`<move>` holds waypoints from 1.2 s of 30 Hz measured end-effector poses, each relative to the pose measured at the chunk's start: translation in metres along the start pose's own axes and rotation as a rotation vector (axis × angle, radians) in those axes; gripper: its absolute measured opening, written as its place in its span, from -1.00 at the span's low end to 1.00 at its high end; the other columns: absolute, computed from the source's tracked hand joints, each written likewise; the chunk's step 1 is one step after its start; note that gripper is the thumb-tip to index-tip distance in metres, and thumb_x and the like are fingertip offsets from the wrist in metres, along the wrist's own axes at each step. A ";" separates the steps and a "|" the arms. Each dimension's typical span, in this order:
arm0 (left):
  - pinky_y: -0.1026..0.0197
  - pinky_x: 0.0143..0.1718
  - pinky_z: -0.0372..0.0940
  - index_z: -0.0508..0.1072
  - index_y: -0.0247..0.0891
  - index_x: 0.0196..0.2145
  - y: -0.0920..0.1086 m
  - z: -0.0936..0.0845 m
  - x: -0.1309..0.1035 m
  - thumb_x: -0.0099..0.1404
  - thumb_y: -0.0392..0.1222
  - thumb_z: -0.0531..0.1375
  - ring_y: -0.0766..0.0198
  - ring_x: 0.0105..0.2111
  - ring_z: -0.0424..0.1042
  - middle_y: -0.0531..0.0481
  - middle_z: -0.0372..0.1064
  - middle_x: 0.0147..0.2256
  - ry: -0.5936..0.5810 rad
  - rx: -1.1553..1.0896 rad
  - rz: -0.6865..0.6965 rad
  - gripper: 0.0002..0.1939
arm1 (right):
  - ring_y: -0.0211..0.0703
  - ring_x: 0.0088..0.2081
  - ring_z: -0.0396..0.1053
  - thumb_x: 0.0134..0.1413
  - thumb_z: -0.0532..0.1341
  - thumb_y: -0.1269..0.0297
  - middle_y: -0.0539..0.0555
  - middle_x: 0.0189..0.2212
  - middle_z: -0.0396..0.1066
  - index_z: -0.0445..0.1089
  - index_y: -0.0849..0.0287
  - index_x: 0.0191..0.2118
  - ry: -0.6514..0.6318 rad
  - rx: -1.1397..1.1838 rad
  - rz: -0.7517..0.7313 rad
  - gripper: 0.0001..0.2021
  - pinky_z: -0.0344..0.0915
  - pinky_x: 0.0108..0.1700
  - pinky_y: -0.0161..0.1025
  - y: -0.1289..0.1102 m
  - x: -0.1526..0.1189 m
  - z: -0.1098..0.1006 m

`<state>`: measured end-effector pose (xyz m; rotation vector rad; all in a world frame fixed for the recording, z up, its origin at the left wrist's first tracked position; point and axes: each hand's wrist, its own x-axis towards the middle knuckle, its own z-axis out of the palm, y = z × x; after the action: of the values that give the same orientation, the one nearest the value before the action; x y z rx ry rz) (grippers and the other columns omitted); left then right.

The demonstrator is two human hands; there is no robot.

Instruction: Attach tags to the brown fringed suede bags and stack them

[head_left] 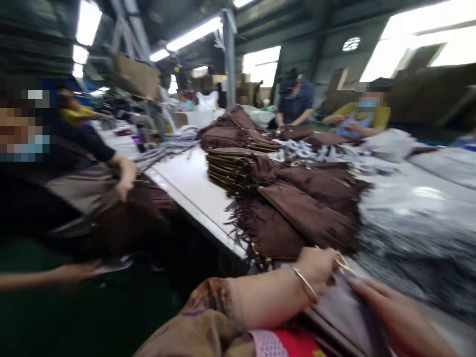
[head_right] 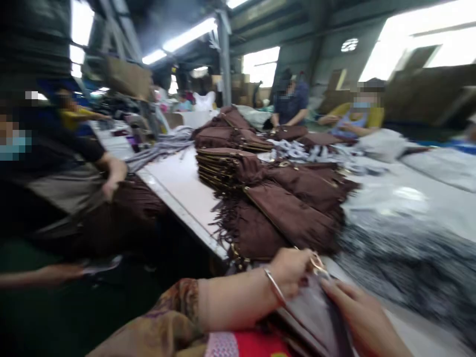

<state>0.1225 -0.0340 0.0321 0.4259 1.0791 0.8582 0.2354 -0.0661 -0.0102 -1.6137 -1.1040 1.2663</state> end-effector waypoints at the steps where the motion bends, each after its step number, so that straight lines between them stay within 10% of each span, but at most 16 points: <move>1: 0.18 -0.35 0.31 0.45 -0.29 -0.34 -0.003 0.001 0.011 0.28 -0.12 0.18 0.27 -0.37 0.36 -0.09 0.39 -0.32 -0.025 0.059 -0.025 -0.83 | 0.07 -0.42 0.45 -0.25 0.36 -0.06 0.19 -0.46 0.53 0.55 0.20 -0.43 0.001 0.039 0.072 -0.62 0.34 -0.38 -0.10 0.001 -0.009 -0.014; 15: 0.29 -0.50 0.10 0.47 -0.28 -0.55 -0.018 -0.029 0.035 0.15 -0.17 0.15 0.32 -0.51 0.27 0.05 0.33 -0.55 -0.010 0.571 0.399 -0.80 | -0.31 -0.69 0.19 -0.22 0.38 0.16 -0.01 -0.71 0.35 0.39 0.24 -0.55 -0.033 0.399 0.234 -0.74 0.09 -0.64 -0.34 -0.005 0.020 -0.001; 24: 0.19 -0.12 0.30 0.31 -0.30 0.10 -0.009 -0.053 0.023 0.28 -0.19 0.07 0.20 -0.24 0.46 -0.13 0.49 -0.19 -0.017 0.984 0.804 -0.57 | -0.32 -0.58 0.26 -0.30 0.45 0.08 -0.01 -0.59 0.43 0.50 0.27 -0.40 -0.004 0.351 0.093 -0.64 0.14 -0.53 -0.37 0.009 0.042 0.003; 29: 0.17 -0.12 0.31 0.44 -0.29 -0.06 0.008 -0.040 0.031 0.21 -0.30 0.05 0.15 -0.22 0.46 -0.15 0.50 -0.20 -0.162 1.167 0.767 -0.65 | -0.33 -0.62 0.23 -0.32 0.44 0.04 -0.02 -0.63 0.40 0.49 0.28 -0.46 0.012 0.381 0.112 -0.62 0.09 -0.58 -0.37 0.012 0.038 0.004; 36: 0.30 -0.59 0.27 0.36 -0.24 -0.04 -0.004 -0.044 0.027 0.17 -0.23 0.13 0.35 -0.62 0.31 0.11 0.33 -0.51 -0.246 0.880 0.344 -0.64 | -0.38 -0.72 0.08 -0.37 0.44 0.00 -0.10 -0.78 0.22 0.33 0.23 -0.60 0.039 0.380 0.183 -0.59 -0.05 -0.68 -0.37 0.001 0.034 0.009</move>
<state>0.0904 -0.0190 -0.0054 1.4471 1.1281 0.5602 0.2314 -0.0333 -0.0229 -1.4633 -0.6521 1.4563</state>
